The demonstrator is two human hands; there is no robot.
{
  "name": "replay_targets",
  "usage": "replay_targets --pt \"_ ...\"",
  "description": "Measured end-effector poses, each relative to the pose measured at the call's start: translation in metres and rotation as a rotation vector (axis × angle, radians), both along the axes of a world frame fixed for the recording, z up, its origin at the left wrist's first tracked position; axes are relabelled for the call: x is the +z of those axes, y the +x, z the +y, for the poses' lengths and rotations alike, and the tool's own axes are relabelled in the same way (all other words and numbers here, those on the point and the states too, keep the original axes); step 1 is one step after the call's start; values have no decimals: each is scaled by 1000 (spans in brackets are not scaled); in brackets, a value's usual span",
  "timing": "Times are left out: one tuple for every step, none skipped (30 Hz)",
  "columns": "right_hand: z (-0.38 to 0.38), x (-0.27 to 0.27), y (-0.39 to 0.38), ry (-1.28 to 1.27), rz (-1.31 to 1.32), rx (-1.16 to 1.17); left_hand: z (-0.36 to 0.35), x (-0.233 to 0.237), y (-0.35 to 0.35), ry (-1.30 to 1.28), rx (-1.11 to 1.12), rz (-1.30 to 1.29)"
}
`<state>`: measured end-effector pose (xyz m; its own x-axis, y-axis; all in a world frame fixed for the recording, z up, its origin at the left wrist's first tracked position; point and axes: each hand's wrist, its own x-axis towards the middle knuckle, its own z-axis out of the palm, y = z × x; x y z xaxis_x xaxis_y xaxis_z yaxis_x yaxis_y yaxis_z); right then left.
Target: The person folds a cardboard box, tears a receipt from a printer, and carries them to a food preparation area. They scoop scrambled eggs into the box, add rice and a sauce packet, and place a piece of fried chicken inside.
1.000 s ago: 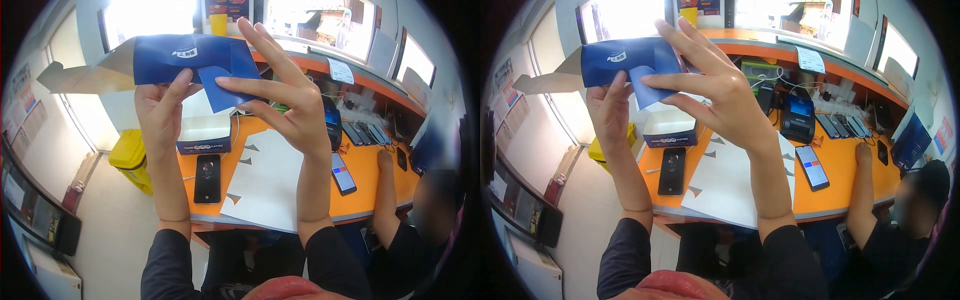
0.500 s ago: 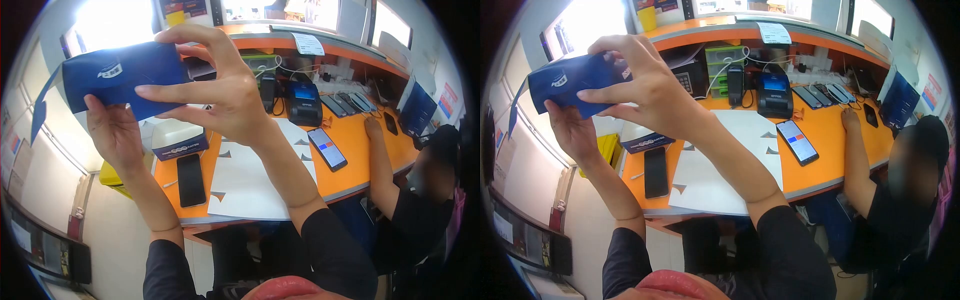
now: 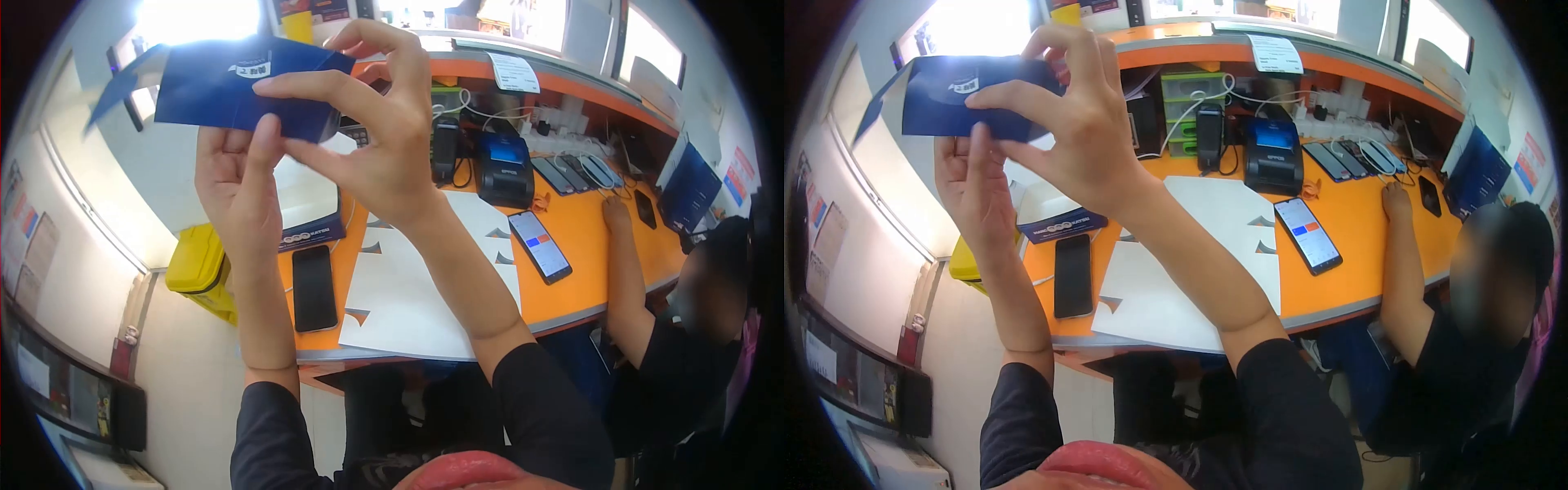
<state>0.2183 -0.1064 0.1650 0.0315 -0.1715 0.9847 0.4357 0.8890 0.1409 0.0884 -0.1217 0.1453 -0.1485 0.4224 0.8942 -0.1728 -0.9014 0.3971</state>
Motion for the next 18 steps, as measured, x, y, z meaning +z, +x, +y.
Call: replay_targets --pt "-3 1 1 34 -27 -33 -1 2 -2 12 -78 -56" --pt "-6 4 5 -30 -92 37 -6 5 -3 -25 -59 -43" --pt "-10 9 12 -94 -156 105 -14 11 -3 -63 -41 -28" --pt "-13 11 19 -160 -220 170 -21 15 -4 -103 -26 -13" --pt "-13 12 26 -228 -259 308 -26 16 -10 -165 4 105" --pt "-10 14 33 -249 -215 358 -31 17 -21 -228 33 224" --pt "-5 16 39 -271 -170 406 -36 17 -27 -292 60 343" --pt "-3 17 42 -292 -125 453 -43 17 -27 -326 -25 387" --pt "-7 19 42 -244 -83 421 -50 18 -26 -360 -111 431" --pt "-11 21 45 -285 -134 409 -55 17 -24 -394 -197 474" --pt "-15 24 52 -326 -185 396 -55 13 -22 -407 -219 482" --pt "-20 25 54 -364 -183 374 -52 10 -22 -396 -173 562" --pt "-26 26 55 -401 -181 352 -48 8 -23 -385 -127 641" --pt "-32 28 57 -438 -180 329 -45 8 -23 -373 -80 718" --pt "-24 24 58 -445 -139 276 -44 9 -23 -358 -74 754" --pt "-18 20 58 -450 -98 224 -42 11 -23 -354 -87 790" --pt "-17 19 60 -463 -98 189 -39 13 -22 -349 -99 825" --pt "-17 17 64 -476 -99 155 -37 15 -22 -345 -111 861"
